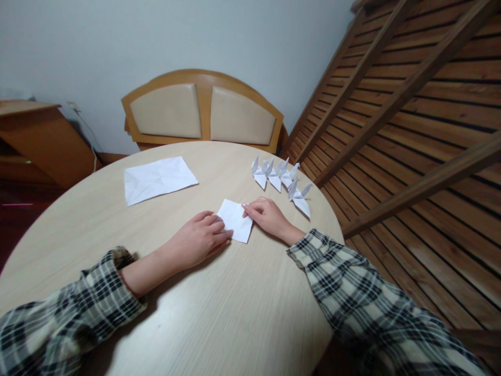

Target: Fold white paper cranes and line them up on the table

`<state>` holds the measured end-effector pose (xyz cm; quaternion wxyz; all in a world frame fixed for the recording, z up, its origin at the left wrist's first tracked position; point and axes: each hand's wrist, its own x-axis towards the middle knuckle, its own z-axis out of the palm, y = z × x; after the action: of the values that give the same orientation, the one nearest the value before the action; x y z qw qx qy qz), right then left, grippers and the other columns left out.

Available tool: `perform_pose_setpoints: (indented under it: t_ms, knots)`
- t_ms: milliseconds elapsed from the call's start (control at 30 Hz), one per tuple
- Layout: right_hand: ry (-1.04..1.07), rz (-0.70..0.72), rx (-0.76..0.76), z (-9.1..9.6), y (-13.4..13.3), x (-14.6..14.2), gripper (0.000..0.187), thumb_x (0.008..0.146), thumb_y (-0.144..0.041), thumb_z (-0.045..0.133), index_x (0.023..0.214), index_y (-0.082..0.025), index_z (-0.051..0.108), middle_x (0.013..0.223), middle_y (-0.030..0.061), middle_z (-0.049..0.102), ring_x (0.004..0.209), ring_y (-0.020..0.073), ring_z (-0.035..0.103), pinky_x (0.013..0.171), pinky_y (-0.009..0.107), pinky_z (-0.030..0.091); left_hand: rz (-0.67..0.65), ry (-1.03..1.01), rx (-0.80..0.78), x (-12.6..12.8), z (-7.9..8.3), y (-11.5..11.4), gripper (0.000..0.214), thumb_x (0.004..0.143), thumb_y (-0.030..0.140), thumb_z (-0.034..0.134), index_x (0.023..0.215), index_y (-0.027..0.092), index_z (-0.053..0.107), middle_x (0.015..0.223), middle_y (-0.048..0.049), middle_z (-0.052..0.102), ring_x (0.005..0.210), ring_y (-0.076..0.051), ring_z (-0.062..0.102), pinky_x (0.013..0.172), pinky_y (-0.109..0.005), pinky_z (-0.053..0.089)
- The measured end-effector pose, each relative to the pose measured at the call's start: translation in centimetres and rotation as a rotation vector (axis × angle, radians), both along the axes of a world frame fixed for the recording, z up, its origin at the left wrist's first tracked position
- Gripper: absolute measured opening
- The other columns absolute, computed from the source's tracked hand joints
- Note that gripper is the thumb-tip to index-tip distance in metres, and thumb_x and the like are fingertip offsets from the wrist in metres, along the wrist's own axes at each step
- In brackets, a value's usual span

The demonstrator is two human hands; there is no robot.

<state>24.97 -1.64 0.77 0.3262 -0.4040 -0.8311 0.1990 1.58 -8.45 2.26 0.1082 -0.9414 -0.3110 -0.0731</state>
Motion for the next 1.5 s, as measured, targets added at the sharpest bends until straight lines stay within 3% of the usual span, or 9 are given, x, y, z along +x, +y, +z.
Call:
perform_pose_setpoints:
  t_ms: [100, 233, 400, 533, 700, 867, 1000, 1167, 1500]
  knots:
    - [0.051, 0.013, -0.034, 0.0, -0.1, 0.0, 0.036, 0.098, -0.036, 0.053, 0.071, -0.021, 0.073, 0.069, 0.0022, 0.069, 0.074, 0.0164, 0.062, 0.075, 0.032, 0.043, 0.102, 0.101, 0.022, 0.0, 0.4, -0.4, 0.030, 0.102, 0.027, 0.042, 0.117, 0.019, 0.067, 0.093, -0.0080, 0.071, 0.090, -0.027, 0.062, 0.078, -0.040, 0.045]
    - [0.159, 0.024, -0.131, -0.4, 0.0, 0.1, 0.034, 0.098, -0.038, 0.050, 0.080, -0.018, 0.072, 0.070, 0.0028, 0.068, 0.067, 0.0150, 0.062, 0.068, 0.030, 0.045, 0.231, 0.111, 0.024, 0.0, 0.0, -0.6, 0.027, 0.101, 0.025, 0.044, 0.115, 0.015, 0.065, 0.097, -0.0112, 0.071, 0.088, -0.028, 0.061, 0.073, -0.039, 0.043]
    - [0.161, 0.045, -0.150, -0.1, 0.0, 0.2, 0.023, 0.092, -0.017, 0.048, 0.089, -0.017, 0.071, 0.078, 0.0034, 0.071, 0.071, 0.0145, 0.063, 0.071, 0.029, 0.047, 0.316, -0.013, -0.041, -0.4, -1.0, 0.5, 0.031, 0.102, 0.031, 0.040, 0.094, 0.014, 0.065, 0.099, -0.0141, 0.071, 0.092, -0.029, 0.062, 0.080, -0.042, 0.047]
    - [0.031, 0.132, -0.071, 0.4, -0.3, 0.0, 0.028, 0.081, -0.003, 0.050, 0.086, -0.018, 0.072, 0.079, 0.0022, 0.072, 0.082, 0.0162, 0.063, 0.083, 0.032, 0.046, 0.348, -0.119, -0.068, -1.4, -1.4, 1.6, 0.041, 0.101, 0.046, 0.041, 0.103, 0.013, 0.064, 0.103, -0.0160, 0.072, 0.112, -0.034, 0.059, 0.094, -0.048, 0.046]
    - [-0.064, 0.230, 0.007, -0.1, -0.2, 0.0, 0.028, 0.080, -0.001, 0.053, 0.087, -0.020, 0.073, 0.082, 0.0015, 0.073, 0.086, 0.0167, 0.061, 0.088, 0.034, 0.043, 0.345, -0.192, -0.141, -2.3, -1.9, 2.3, 0.056, 0.095, 0.059, 0.046, 0.124, 0.012, 0.057, 0.122, -0.0190, 0.068, 0.124, -0.035, 0.055, 0.101, -0.051, 0.045]
    - [-0.091, 0.200, 0.104, -0.8, 0.1, 0.1, 0.017, 0.086, -0.014, 0.061, 0.095, -0.022, 0.073, 0.088, 0.0032, 0.070, 0.090, 0.0186, 0.060, 0.088, 0.036, 0.043, 0.338, -0.193, -0.180, -2.5, -2.1, 2.3, 0.074, 0.088, 0.070, 0.050, 0.134, 0.011, 0.051, 0.133, -0.0203, 0.062, 0.128, -0.036, 0.053, 0.105, -0.052, 0.042]
    - [-0.122, 0.177, 0.104, -0.8, 0.0, 0.2, 0.027, 0.083, -0.007, 0.057, 0.099, -0.022, 0.073, 0.090, 0.0036, 0.066, 0.092, 0.0190, 0.058, 0.089, 0.036, 0.043, 0.357, -0.207, -0.211, -2.3, -2.0, 2.2, 0.081, 0.084, 0.072, 0.054, 0.138, 0.011, 0.048, 0.139, -0.0198, 0.058, 0.131, -0.037, 0.051, 0.107, -0.053, 0.040]
    - [-0.140, 0.166, 0.093, -0.7, 0.1, 0.3, 0.041, 0.078, 0.000, 0.052, 0.104, -0.022, 0.073, 0.097, 0.0049, 0.059, 0.093, 0.0183, 0.057, 0.088, 0.035, 0.045, 0.366, -0.200, -0.266, -2.2, -1.9, 2.1, 0.079, 0.085, 0.067, 0.056, 0.139, 0.010, 0.046, 0.143, -0.0198, 0.055, 0.135, -0.037, 0.045, 0.108, -0.052, 0.039]
    - [-0.121, 0.204, 0.062, -0.9, 0.3, 0.4, 0.024, 0.083, -0.009, 0.060, 0.098, -0.022, 0.073, 0.102, 0.0049, 0.061, 0.101, 0.0192, 0.057, 0.095, 0.038, 0.044, 0.283, -0.176, -0.232, -2.2, -2.4, 2.1, 0.066, 0.092, 0.058, 0.051, 0.140, 0.013, 0.051, 0.151, -0.0160, 0.047, 0.141, -0.033, 0.039, 0.115, -0.051, 0.033]
